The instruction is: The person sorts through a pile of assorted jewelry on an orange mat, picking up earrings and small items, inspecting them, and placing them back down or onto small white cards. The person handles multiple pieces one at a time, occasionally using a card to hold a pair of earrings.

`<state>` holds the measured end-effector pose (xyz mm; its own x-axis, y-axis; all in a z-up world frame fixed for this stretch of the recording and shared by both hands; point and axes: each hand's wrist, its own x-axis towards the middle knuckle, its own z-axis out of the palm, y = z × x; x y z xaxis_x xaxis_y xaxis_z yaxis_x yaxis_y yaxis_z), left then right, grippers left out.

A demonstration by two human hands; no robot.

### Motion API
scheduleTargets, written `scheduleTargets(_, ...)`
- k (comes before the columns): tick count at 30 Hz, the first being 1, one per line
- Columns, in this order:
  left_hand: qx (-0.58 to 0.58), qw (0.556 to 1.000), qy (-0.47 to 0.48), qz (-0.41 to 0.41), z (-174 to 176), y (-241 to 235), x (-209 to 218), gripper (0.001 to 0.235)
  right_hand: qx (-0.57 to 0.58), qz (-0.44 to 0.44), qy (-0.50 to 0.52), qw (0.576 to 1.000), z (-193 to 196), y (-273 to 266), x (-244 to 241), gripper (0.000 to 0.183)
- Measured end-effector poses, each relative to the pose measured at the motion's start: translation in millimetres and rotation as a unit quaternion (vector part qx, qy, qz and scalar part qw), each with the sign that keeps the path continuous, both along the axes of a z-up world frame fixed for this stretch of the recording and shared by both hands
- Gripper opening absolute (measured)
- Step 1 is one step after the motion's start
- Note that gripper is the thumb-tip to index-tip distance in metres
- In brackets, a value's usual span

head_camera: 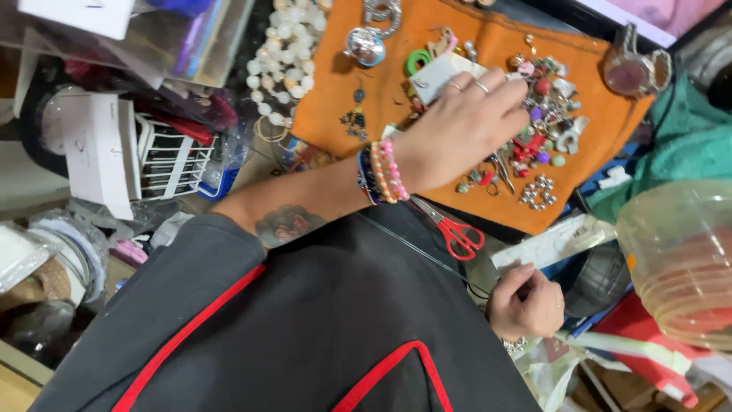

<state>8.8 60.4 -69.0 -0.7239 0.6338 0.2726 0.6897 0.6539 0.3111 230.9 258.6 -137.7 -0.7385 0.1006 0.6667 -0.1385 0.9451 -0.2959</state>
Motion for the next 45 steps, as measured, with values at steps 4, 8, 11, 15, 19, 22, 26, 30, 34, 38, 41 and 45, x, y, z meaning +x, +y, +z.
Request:
scheduleTargets(4,0.037,0.994,0.101,0.015,-11.3,-1.4,7.3,0.02,0.017,-0.044,-0.016,0.999,-8.2,1.3,6.2,0.027)
scheduleTargets(8,0.076,0.986,0.146,-0.016,-3.4,-10.1,13.1,0.016,0.019,-0.056,-0.027,0.998,-7.0,-0.1,7.2,0.029)
scheduleTargets(11,0.115,0.982,0.144,-0.045,-4.9,-18.4,18.6,0.005,0.03,-0.078,-0.036,0.996,-11.0,0.9,9.7,0.028)
scheduleTargets(15,0.165,0.982,0.075,-0.053,-2.9,-41.3,29.1,0.015,0.019,-0.064,-0.022,0.998,-14.4,5.8,8.6,0.029)
scheduleTargets(19,0.501,0.787,-0.359,-0.034,16.1,-75.4,43.6,0.013,0.05,-0.009,0.021,0.998,-29.5,23.2,12.9,0.023)
scheduleTargets(22,0.613,0.594,-0.52,-0.032,17.6,-89.9,55.0,0.026,0.059,-0.019,0.011,0.998,-34.0,26.6,17.7,0.023)
scheduleTargets(26,0.648,0.519,-0.554,-0.07,32.4,-102.7,72.7,0.042,0.072,-0.028,0.006,0.997,-33.9,25.2,18.5,0.024)
scheduleTargets(30,0.659,0.507,-0.546,-0.108,26.5,-106.0,87.1,0.044,0.073,-0.003,-0.008,0.997,5.3,6.0,11.2,0.022)
scheduleTargets(34,0.605,0.545,-0.565,-0.131,26.8,-111.0,107.0,0.033,0.085,0.058,0.021,0.994,75.6,-41.3,-3.1,0.013)
scheduleTargets(38,0.523,0.615,-0.575,-0.134,11.9,-110.5,129.2,0.029,-0.094,0.246,-0.05,0.963,95.5,-76.9,-9.9,0.024)
scheduleTargets(41,0.515,0.615,-0.585,-0.122,-7.8,-110.2,140.1,0.031,-0.255,0.306,-0.122,0.909,115.1,-121.0,-18.7,0.024)
scheduleTargets(45,0.508,0.632,-0.574,-0.116,-20.6,-117.6,140.7,0.024,-0.305,0.27,-0.132,0.904,95.9,-135.7,-20.9,0.017)
